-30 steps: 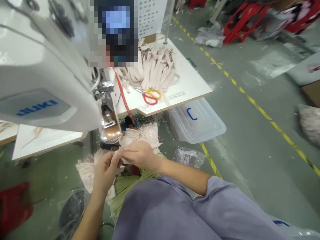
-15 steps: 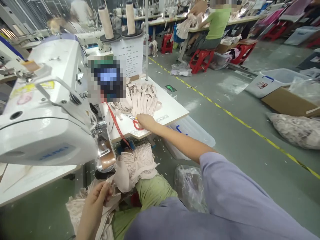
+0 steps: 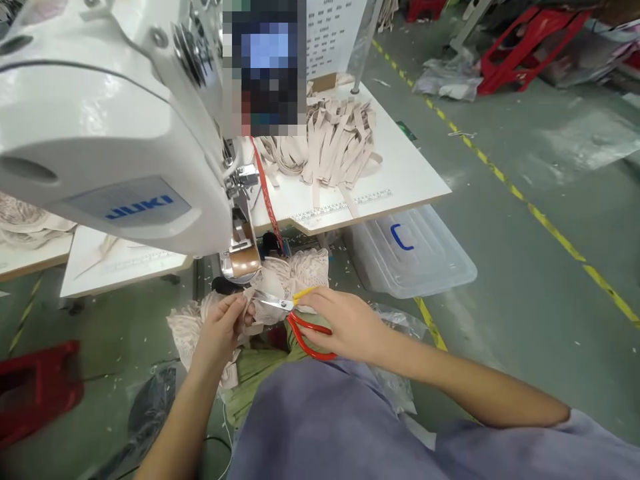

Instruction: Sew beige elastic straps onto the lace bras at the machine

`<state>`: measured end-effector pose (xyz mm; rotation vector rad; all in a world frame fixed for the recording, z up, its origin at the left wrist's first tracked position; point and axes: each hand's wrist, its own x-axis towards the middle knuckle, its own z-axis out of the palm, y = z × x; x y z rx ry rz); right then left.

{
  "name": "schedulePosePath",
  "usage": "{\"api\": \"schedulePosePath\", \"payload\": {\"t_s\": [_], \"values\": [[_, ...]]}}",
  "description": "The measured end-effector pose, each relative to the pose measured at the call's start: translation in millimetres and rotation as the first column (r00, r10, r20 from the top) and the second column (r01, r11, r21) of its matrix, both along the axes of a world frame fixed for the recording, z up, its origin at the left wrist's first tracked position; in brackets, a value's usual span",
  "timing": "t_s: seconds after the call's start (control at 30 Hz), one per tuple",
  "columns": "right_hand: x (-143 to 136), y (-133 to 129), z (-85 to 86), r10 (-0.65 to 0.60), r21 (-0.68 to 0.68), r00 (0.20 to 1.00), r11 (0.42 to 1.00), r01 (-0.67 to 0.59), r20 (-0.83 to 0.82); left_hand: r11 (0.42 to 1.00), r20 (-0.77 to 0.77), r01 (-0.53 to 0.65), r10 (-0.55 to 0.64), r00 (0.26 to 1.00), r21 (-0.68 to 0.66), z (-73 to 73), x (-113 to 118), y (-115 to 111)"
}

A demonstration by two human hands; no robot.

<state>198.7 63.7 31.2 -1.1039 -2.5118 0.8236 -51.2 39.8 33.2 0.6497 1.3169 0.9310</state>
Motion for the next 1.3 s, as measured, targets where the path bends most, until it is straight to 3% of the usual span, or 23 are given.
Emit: {"api": "schedulePosePath", "payload": {"t_s": [0.13, 0.3, 0.5, 0.83, 1.1, 1.3], "values": [[-12.4, 9.1, -3.9, 0.019, 0.001, 1.000, 1.000, -0.019, 0.002, 1.000, -0.027, 0.008, -0.008, 1.000, -0.001, -0.1, 2.0, -2.0], [-8.2, 11.6, -3.3, 0.038, -0.140, 0.999, 0.989, -0.038, -0.006, 1.000, -0.034, -0.006, 0.007, 0.999, 0.024, -2.1, -2.7, -5.0], [0.8, -1.4, -8.7, -0.134, -0.234, 0.985, 0.966, 0.105, -0.111, 0.998, -0.008, -0.043, 0.044, 0.999, 0.050, -6.2, -11.5, -7.2], [-31.6, 6.6, -7.6, -0.078, -0.296, 0.992, 0.954, 0.046, -0.096, 0.998, -0.183, -0.007, 0.020, 0.983, 0.069, -4.9, -16.3, -8.9], [-35.4, 13.8, -8.3, -0.069, -0.346, 0.995, 0.938, 0.039, -0.075, 0.997, -0.244, 0.003, 0.015, 0.970, 0.074, -6.7, -20.6, -10.8], [-17.6, 6.4, -11.4, -0.168, -0.388, 0.985, 0.912, 0.137, -0.047, 0.986, -0.138, -0.138, 0.149, 0.979, 0.089, -6.5, -17.0, -11.6]]}}
